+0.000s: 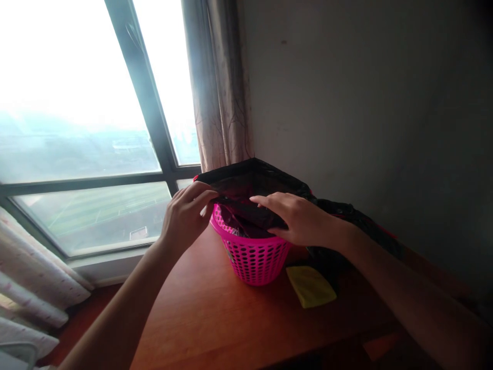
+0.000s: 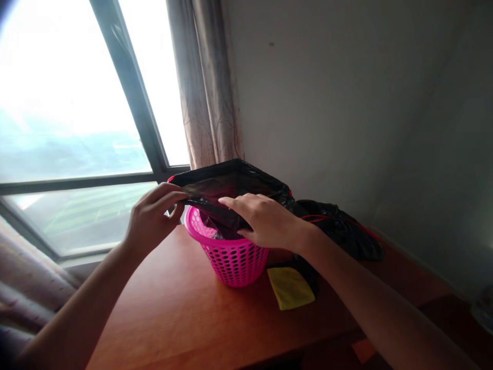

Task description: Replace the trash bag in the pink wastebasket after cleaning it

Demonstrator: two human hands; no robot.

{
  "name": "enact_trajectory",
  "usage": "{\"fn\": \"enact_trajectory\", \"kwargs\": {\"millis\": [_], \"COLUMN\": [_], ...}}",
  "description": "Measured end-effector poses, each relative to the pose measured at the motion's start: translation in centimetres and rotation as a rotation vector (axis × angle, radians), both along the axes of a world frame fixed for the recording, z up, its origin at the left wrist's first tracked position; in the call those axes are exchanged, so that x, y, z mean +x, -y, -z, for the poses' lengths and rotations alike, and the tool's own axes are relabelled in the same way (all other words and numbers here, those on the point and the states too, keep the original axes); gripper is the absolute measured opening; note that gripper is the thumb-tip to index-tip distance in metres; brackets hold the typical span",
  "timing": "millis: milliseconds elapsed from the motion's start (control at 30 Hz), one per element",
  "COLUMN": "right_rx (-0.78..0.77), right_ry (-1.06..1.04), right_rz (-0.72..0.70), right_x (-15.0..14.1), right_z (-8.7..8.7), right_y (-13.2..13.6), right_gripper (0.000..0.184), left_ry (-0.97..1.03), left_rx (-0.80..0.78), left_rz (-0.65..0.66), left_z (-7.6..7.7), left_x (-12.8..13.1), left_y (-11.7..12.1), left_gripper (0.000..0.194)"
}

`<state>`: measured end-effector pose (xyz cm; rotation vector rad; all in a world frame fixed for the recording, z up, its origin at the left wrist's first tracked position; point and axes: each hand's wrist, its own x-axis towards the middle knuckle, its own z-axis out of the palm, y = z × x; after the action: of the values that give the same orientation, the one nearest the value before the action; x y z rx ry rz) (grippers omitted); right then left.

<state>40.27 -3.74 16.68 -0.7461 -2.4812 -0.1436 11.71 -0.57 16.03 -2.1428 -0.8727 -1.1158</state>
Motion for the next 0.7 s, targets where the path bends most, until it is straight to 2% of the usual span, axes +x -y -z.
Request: {"fn": "enact_trajectory", "kwargs": {"millis": [100,233,333,400,467,567,700], "right_rx": [-0.041,-0.099,-0.163,-0.186,-0.185,-0.157,-0.105], "right_ry": [0.048,-0.047,-0.131,-0.162,-0.168,-0.163,-0.113], "right_rz": [0.075,0.021,-0.086,-0.141,-0.154,-0.127,-0.056], "right_x": [-1.1,-1.5,-1.6,-1.7,-1.9,-1.8,-0.7], "right_z": [-0.2,-0.6,-1.1,-1.3,-1.4,-1.4,-1.2], "right_y": [-1.9,-3.6,-4.0,-4.0,-4.0,-4.1,-4.2], "right_gripper": [0.057,0.032,0.031,0.034,0.037,0.036,0.029], "left_ry": [0.048,0.006,-0.122,-0.212,-0.283,-0.335,-0.374], "left_rx": [-0.017,-0.098,-0.217,-0.305,-0.387,-0.467,-0.494], "left_rz": [0.042,0.01,-0.027,0.002,0.045,0.065,0.042], "left_z": [-0.5,-1.0,-1.6,-2.1,-2.5,-2.8,-2.6], "left_x": [-0.1,-0.4,0.3,1.3,2.3,3.3,2.7], "left_y": [-0.3,0.0,0.5,0.8,1.1,0.9,0.2], "left_gripper": [0.017,0.02,0.036,0.05,0.055,0.044,0.031]}}
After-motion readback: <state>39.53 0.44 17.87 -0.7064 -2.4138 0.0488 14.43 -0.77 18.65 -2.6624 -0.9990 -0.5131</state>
